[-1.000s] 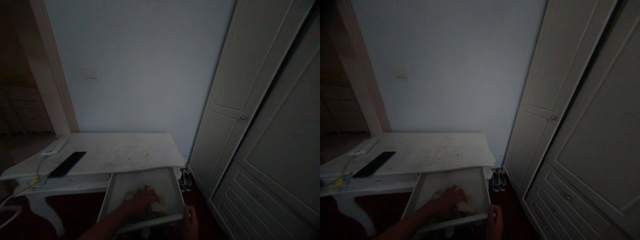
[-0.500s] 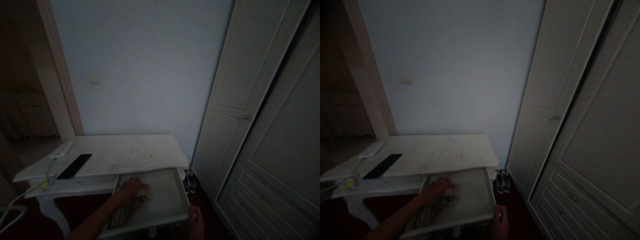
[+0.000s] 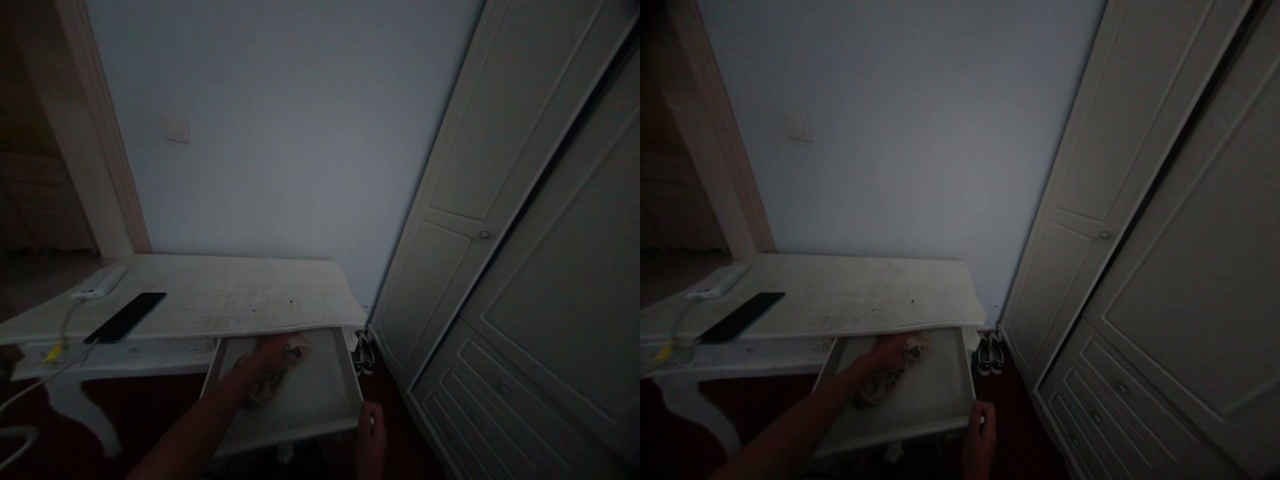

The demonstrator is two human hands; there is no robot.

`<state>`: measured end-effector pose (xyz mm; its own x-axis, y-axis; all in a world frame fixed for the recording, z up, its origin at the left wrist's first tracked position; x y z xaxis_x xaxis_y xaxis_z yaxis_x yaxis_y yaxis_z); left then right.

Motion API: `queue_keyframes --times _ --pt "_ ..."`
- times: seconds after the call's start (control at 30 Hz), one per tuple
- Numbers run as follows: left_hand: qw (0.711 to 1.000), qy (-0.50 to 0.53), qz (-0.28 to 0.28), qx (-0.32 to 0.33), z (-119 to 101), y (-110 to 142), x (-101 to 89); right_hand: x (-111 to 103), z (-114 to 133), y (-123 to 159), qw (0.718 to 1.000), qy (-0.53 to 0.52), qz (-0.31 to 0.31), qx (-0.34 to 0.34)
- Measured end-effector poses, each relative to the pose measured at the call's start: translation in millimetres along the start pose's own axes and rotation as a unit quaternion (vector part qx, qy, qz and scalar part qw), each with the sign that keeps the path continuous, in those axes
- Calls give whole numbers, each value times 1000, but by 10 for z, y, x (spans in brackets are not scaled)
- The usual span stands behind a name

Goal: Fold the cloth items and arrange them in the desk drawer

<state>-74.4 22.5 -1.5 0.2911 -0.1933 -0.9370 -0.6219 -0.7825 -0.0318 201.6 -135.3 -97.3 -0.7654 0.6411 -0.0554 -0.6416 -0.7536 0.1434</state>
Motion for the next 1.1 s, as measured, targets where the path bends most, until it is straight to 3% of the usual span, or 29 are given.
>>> queue_keyframes --times 0.23,0.43,0.53,0.77,1.1 --pt "994 -27 27 103 -615 -341 181 -55 -21 -17 1000 3 15 -15" --pt "964 -39 86 247 -972 -155 381 -103 21 -16 999 10 23 -20" --pt "957 -37 98 269 -948 24 424 -99 84 22 999 18 27 -14" --pt "963 -33 138 228 -604 384 345 -114 115 28 999 27 31 -23" --pt "973 -52 204 93 -199 934 -125 -90 164 95 1000 25 13 -7"
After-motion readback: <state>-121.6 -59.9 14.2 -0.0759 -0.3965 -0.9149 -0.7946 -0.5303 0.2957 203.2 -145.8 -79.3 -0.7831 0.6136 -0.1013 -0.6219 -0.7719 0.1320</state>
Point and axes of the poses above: each hand's wrist, its own y-axis away from the middle knuckle, its own x-axis out of the palm, z = x × y, the point moved 1 cm from there along -y, towards the middle knuckle, and after that the axes turned 15 degrees about x, right-handed, at the moved point
